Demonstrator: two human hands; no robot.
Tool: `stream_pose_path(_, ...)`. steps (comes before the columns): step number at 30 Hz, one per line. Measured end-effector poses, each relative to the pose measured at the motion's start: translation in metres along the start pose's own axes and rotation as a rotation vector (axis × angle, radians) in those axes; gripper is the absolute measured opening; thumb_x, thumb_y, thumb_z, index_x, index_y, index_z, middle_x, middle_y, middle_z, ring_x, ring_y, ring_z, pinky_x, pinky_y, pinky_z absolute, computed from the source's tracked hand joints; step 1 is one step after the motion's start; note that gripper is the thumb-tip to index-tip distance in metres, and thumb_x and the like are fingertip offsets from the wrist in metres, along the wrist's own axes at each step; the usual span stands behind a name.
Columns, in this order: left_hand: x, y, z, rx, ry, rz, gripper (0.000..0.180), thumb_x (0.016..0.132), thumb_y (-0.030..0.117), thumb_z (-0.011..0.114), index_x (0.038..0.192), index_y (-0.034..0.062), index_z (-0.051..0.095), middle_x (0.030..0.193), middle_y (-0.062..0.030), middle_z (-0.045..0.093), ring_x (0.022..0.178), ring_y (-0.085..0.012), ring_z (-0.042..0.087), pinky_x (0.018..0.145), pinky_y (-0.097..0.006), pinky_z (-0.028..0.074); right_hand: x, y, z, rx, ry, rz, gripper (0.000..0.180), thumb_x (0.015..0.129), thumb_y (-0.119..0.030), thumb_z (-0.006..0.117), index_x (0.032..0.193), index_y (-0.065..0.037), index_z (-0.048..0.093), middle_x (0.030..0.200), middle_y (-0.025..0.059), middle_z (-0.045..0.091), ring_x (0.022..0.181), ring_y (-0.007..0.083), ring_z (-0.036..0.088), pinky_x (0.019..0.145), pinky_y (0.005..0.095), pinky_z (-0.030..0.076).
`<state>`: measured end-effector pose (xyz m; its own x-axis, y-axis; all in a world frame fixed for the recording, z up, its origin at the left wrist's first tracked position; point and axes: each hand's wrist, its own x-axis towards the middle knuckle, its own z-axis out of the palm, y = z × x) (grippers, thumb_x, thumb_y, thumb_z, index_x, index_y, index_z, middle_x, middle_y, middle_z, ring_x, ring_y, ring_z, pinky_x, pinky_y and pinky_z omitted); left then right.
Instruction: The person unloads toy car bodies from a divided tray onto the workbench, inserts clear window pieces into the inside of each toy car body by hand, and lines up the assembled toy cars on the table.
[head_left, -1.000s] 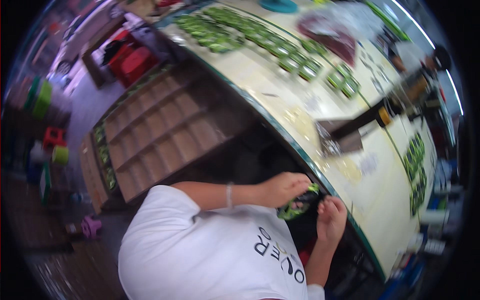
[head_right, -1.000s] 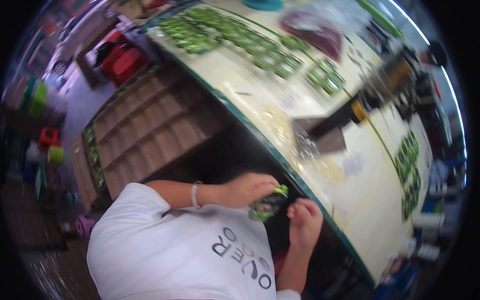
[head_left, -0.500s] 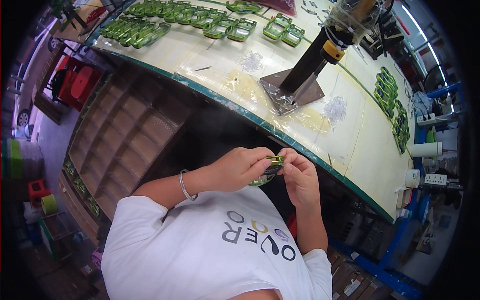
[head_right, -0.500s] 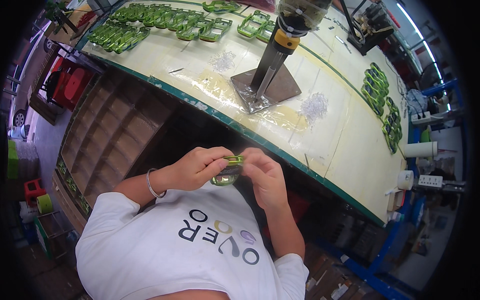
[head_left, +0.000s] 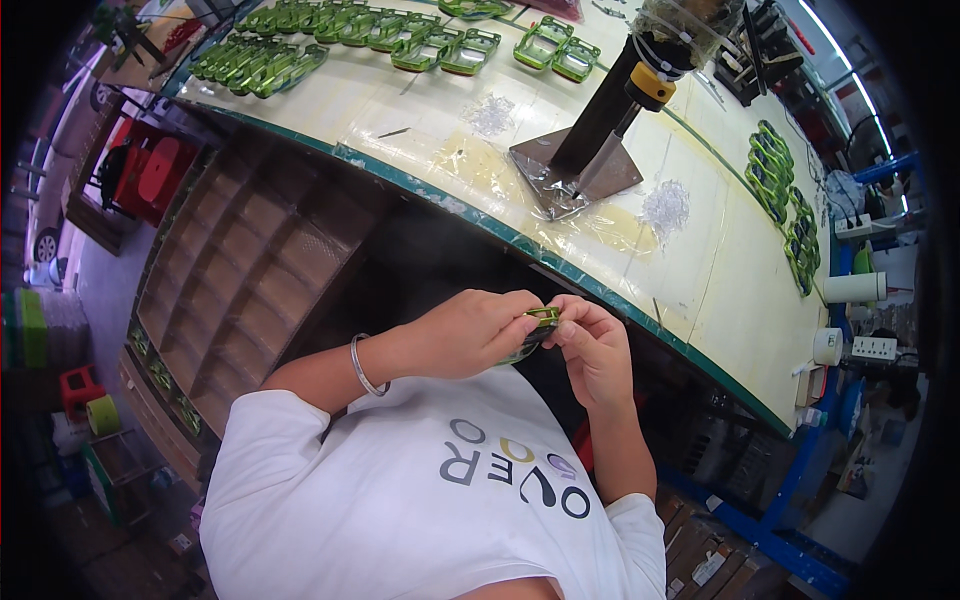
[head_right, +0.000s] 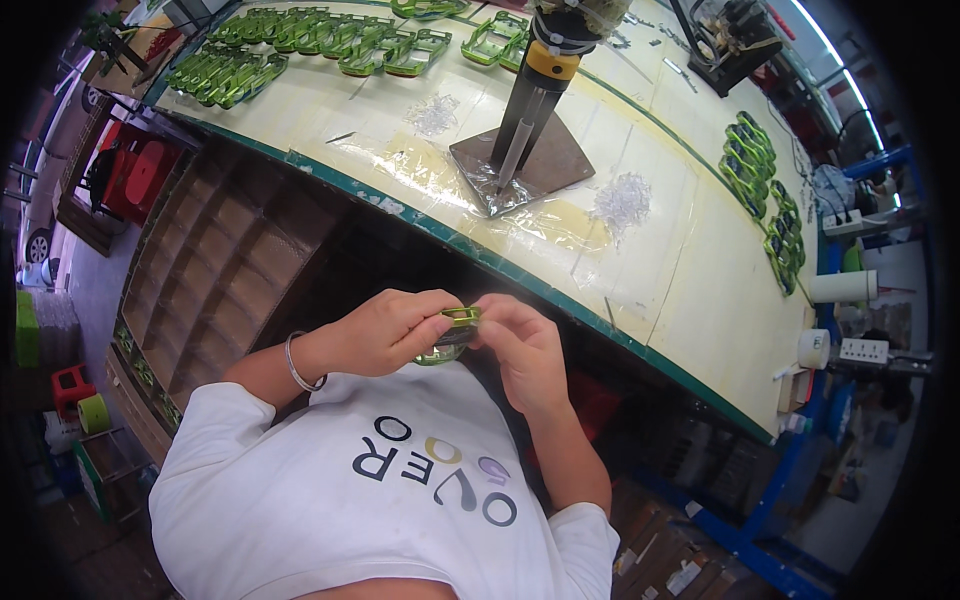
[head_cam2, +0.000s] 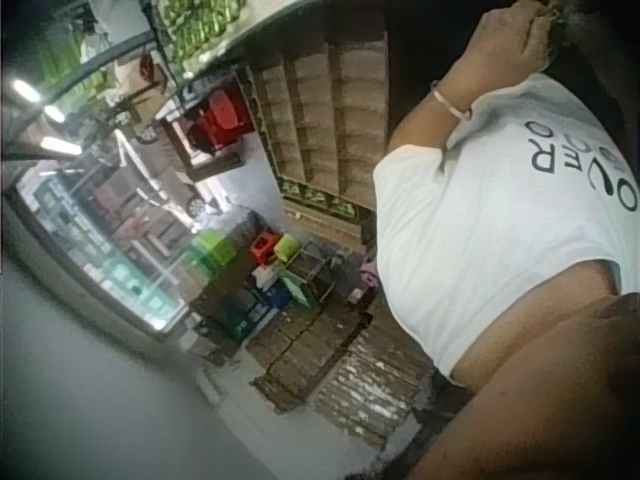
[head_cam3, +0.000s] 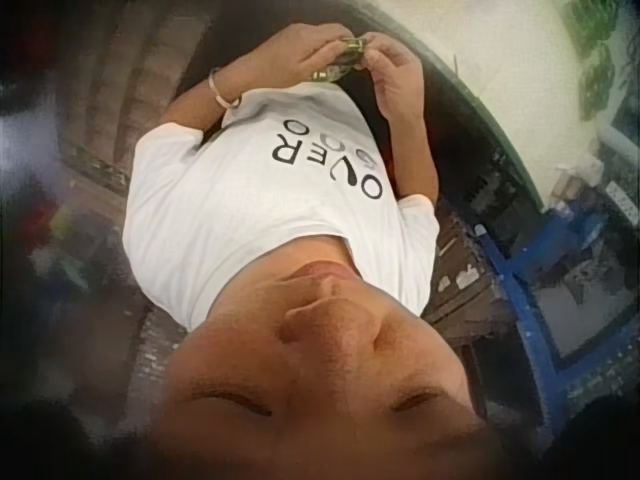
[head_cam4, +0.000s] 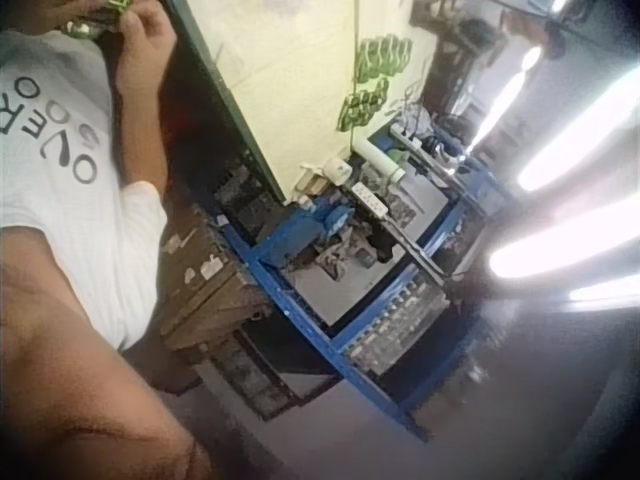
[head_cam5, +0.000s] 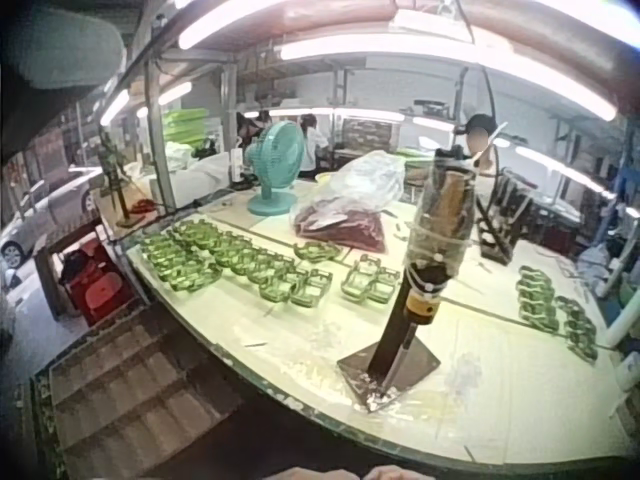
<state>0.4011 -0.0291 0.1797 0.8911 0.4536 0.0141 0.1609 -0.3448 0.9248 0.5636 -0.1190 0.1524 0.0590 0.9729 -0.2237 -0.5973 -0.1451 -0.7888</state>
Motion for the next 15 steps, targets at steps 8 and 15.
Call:
stream_pose_path(8,-0.001,0.0,0.0,-0.005,0.045,-0.023,0.019,0.083,0.011,0.038,0.093,-0.0001,0.049,0.072,-0.0121,0.055,0.06,-0.0239,0.055,0.055,-0.029,0.042,-0.005,0.004,0.013,-0.568,0.142,-0.327,0.006,0.075,0.001,0.053,0.081,0.003,0.054,0.094,0.0106,0.051,0.076,0.0149,0.052,0.068,0.0259,0.044)
stream_pose_path(15,-0.004,-0.003,0.001,-0.016,0.055,-0.002,0.019,0.083,0.012,0.038,0.093,-0.0006,0.049,0.072,-0.0135,0.054,0.06,-0.0257,0.055,0.055,-0.03,0.042,0.0,-0.003,0.001,-0.517,0.0,-0.235,0.008,0.072,0.003,0.054,0.079,0.002,0.053,0.089,0.0083,0.05,0.079,0.0144,0.05,0.067,0.0242,0.042)
